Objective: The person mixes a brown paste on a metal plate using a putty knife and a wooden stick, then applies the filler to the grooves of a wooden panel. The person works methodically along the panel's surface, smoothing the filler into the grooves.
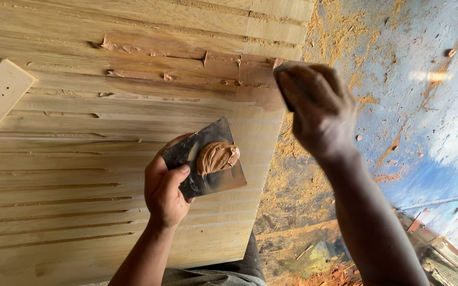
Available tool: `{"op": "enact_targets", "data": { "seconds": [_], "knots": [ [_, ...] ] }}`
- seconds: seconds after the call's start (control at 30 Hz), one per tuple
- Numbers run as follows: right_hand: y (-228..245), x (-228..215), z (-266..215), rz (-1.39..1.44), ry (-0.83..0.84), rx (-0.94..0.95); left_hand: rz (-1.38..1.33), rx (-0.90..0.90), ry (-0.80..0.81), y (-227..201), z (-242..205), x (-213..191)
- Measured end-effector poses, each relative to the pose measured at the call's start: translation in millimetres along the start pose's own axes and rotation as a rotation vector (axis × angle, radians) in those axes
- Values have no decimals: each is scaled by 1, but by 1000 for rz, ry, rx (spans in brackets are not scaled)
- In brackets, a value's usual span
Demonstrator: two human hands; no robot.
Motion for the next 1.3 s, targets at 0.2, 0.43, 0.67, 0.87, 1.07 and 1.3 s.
{"op": "enact_targets", "data": {
  "seconds": [0.2,0.43,0.67,0.87,1.07,1.3],
  "knots": [
    [23,-21,-8,62,103,10,21,-55,-69,-2,-7,0],
    [26,-35,4,114,77,65,0,-81,-27,-4,-9,-2],
    [63,-1,51,97,17,-3,-128,57,-17,-6,-23,-21],
    [103,35,68,49,71,27,-202,62,-92,-13,-39,-51],
    [111,12,68,159,114,44,-219,89,-61,-22,-42,-64],
    [130,34,103,85,7,25,-244,88,-76,-35,-47,-73]
  ]
}}
Point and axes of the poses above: each hand's wrist, its own z-axis towards the middle knuckle, its own x-axis out of the palm, y = z × x, the point moved 1 cm from there along z, towards the middle knuckle, and after that the axes turned 5 degrees about -x, right-handed, at the moved point
